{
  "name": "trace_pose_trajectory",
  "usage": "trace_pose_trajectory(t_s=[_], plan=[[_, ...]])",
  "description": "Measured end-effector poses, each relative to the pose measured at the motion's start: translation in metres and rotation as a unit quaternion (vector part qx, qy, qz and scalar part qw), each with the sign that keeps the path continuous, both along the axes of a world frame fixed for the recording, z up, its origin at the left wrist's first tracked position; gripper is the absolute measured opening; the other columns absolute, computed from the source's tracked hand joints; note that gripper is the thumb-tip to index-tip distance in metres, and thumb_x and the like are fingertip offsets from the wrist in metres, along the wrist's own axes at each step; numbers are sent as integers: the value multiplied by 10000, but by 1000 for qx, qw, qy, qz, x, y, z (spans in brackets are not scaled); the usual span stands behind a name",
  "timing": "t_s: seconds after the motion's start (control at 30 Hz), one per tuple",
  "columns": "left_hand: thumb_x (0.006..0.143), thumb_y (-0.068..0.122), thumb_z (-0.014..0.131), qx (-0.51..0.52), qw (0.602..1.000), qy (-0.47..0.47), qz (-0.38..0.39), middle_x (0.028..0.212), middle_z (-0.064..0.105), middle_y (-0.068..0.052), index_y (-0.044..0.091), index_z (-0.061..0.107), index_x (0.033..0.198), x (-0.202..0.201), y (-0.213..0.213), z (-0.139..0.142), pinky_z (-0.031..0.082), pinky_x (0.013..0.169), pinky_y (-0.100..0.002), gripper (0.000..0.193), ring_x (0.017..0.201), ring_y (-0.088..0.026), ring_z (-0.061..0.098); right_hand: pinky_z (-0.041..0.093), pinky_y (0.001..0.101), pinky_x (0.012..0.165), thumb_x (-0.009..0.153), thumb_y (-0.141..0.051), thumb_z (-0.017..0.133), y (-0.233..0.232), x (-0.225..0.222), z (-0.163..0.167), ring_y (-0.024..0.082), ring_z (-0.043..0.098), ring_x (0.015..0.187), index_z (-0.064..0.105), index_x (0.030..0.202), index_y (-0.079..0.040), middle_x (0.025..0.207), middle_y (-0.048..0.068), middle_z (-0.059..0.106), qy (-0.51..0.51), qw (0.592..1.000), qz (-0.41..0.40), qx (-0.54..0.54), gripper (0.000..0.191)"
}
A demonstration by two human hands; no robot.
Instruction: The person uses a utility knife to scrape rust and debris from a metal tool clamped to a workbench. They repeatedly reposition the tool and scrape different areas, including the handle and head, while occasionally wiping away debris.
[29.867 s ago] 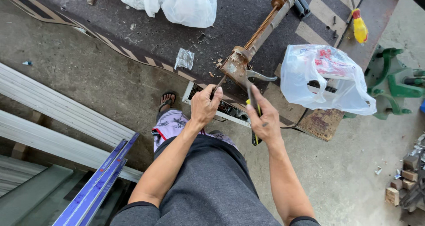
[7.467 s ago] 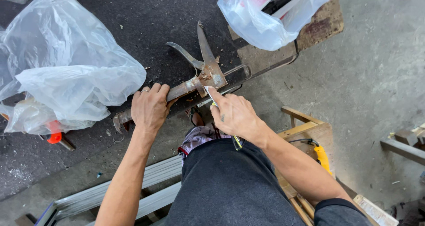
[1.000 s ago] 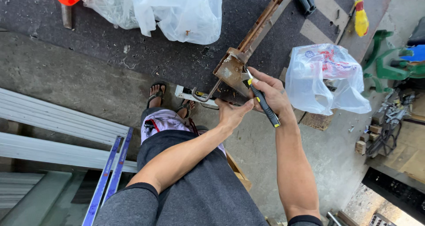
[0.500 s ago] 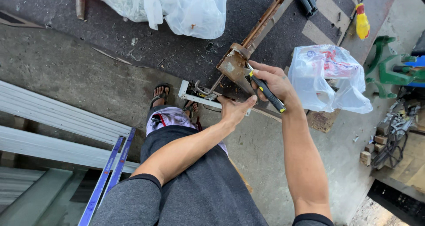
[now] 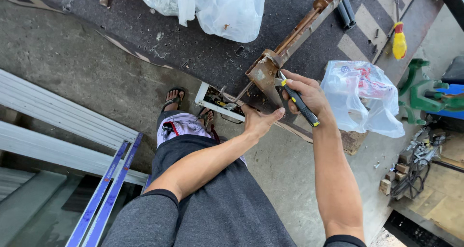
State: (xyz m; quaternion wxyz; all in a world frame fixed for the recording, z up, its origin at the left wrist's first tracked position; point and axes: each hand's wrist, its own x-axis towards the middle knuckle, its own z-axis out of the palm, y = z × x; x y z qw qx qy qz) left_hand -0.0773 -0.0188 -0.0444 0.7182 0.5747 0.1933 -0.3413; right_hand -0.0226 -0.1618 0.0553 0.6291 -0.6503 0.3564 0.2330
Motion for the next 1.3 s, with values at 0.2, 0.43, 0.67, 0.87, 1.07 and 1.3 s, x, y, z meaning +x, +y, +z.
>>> trace_pose_trajectory(t_s=[0.2,0.43,0.67,0.87,1.07,1.3], plan=[[662,467,919,-2,999,-23,22,1410,491,-286,-119,47,1485,0,1,-1,442,1122,-329,1334,1338,-338,519,399,248,376,950,-167,609,5,2,-3,110,534,431,625,1439,-114,695,61,641,1,999,21,-41,492],[613,520,899,6,999,-28,16,1359,575,-234,-89,191,1464,-3,0,-2,506,1049,-333,1264,1267,-310,603,478,211,677,936,-155,688,20,-17,-26,33,561,725,656,1445,-76,859,-11,686,-100,966,125,-204,516],[644,487,915,57,998,-41,-7,1361,566,-210,-98,229,1415,-3,-4,-4,474,1047,-324,1186,1266,-278,583,495,232,904,943,-162,662,30,-29,-32,84,631,1017,565,1457,-43,1222,58,710,-165,955,111,-222,536],[639,475,916,80,996,-36,-24,1356,538,-234,-111,225,1384,-2,-4,-5,468,1043,-330,1173,1266,-280,562,497,304,989,937,-187,654,45,-32,-18,168,652,1130,572,1477,-109,1298,133,711,-90,967,120,-205,552],[671,417,861,27,999,-35,-5,1298,583,-199,-97,256,1359,3,-3,2,498,1013,-342,1051,1217,-290,603,504,354,1015,913,-259,653,58,-32,2,244,674,1197,565,1468,-155,1353,159,689,-131,942,151,-270,571],[751,387,839,62,993,-80,-55,1278,598,-198,-90,297,1381,2,-2,-2,517,968,-362,958,1183,-273,633,488,377,1034,895,-279,646,56,-29,7,311,675,1216,584,1441,-131,1331,209,669,-89,917,230,-312,569]])
